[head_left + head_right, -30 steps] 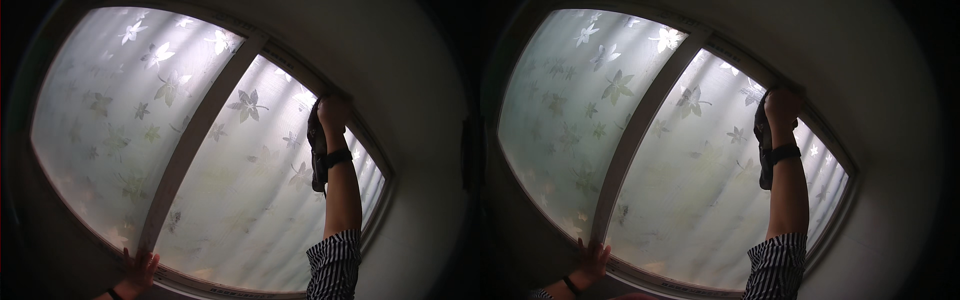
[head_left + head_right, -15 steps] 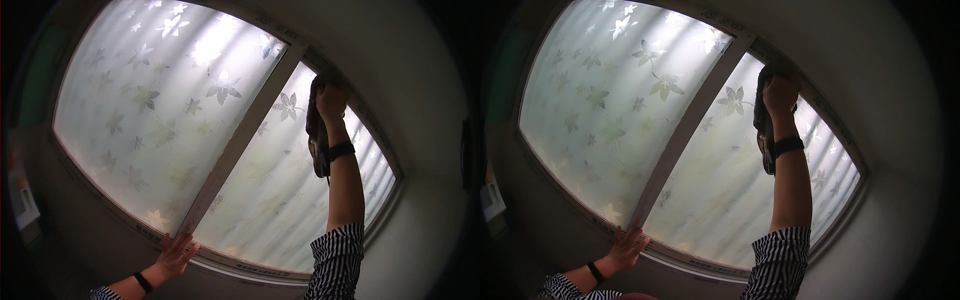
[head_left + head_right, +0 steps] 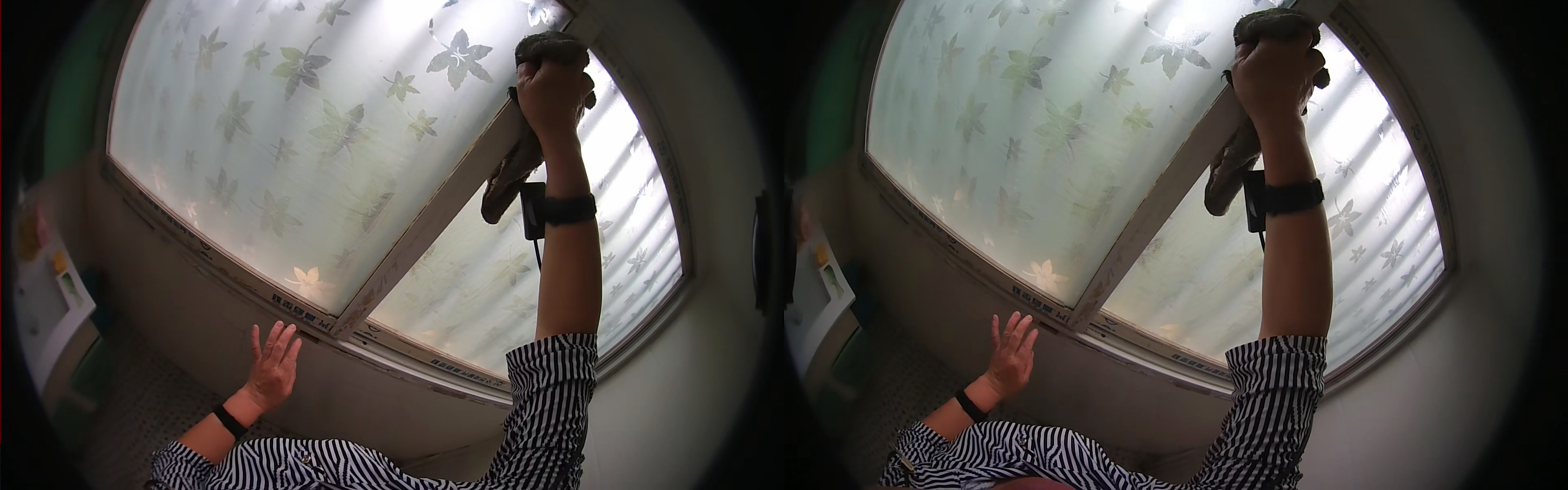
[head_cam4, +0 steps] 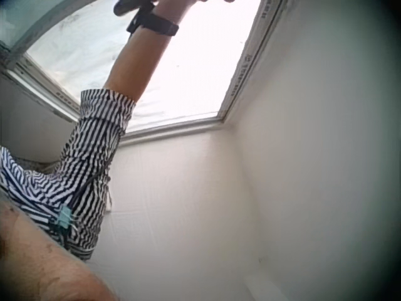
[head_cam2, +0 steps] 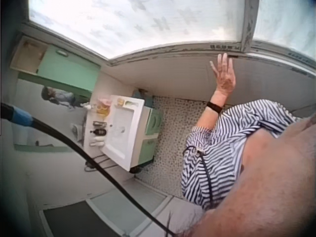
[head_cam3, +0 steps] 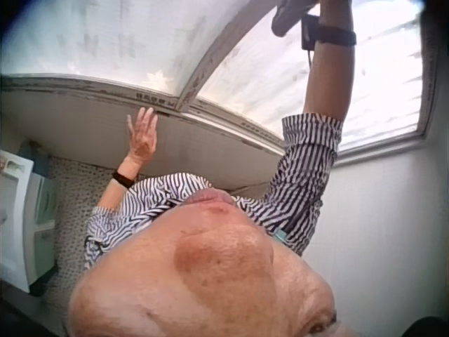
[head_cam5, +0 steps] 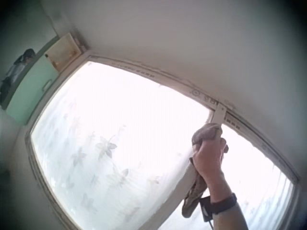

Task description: The person cleans a frosted window in a bathroom using a purple cleaning spray and a cloth, wiping the glass panels and the surrounding frame.

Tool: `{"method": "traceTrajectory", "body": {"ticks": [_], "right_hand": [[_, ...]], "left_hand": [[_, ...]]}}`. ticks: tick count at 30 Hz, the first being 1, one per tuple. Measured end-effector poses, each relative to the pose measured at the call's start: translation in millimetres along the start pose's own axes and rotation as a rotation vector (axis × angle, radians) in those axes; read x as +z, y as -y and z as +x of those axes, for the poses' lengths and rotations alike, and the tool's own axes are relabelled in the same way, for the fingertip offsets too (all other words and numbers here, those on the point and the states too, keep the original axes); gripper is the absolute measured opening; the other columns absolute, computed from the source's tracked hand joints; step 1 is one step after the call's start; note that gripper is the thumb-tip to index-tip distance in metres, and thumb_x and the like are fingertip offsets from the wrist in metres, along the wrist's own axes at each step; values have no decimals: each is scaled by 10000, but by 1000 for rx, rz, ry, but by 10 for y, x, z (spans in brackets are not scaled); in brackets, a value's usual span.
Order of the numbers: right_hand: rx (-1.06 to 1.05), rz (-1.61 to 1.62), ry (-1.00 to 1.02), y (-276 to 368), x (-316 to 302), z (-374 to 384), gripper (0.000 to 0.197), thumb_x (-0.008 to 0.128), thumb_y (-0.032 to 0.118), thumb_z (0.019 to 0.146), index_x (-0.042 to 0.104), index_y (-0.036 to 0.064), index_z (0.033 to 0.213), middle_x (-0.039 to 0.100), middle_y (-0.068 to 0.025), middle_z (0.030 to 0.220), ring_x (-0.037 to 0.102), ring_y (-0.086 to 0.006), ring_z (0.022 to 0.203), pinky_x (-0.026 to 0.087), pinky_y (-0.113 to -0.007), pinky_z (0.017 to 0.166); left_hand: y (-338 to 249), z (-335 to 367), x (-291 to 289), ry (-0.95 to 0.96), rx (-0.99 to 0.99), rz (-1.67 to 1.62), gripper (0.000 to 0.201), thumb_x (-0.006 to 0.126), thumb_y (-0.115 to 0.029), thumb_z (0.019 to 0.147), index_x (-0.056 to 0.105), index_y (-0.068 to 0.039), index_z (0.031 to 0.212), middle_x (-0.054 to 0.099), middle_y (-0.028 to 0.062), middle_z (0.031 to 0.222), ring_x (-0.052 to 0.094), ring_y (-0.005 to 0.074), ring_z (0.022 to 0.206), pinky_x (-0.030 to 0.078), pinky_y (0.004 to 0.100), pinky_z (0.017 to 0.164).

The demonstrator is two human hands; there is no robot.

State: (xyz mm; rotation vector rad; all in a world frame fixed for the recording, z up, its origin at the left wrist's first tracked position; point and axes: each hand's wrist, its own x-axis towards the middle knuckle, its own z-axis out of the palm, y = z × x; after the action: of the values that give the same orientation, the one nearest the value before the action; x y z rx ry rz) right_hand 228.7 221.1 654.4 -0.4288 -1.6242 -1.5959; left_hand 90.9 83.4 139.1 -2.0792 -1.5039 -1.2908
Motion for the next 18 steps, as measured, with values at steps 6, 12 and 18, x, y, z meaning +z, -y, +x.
{"method": "traceTrajectory", "body": {"ticks": [6,12,18], "right_hand": [[226,75,154,1416,-467,-1293,288,590,144,747,566,47,1017,359,-238,1139,318,-434,1066,312,-537,895],[234,310,404,2839,-763,-2964,365,623,83,682,558,58,1041,248,-237,1229,176,-522,1161,237,-619,946],[250,306,476,3399,-1205,-3573,324,586,46,676,595,30,999,281,-163,1199,265,-476,1139,305,-574,933]], "left_hand": [[128,-101,-150,-37,15,-28,401,536,-36,752,490,42,1143,366,187,1327,267,358,1293,85,586,1050],[295,-588,-236,-11,-132,55,429,535,-31,757,473,40,1176,354,185,1342,258,351,1303,83,576,1055],[313,-1165,-438,37,-202,62,473,548,-34,767,431,29,1221,323,168,1365,237,336,1312,81,587,1049]]}}
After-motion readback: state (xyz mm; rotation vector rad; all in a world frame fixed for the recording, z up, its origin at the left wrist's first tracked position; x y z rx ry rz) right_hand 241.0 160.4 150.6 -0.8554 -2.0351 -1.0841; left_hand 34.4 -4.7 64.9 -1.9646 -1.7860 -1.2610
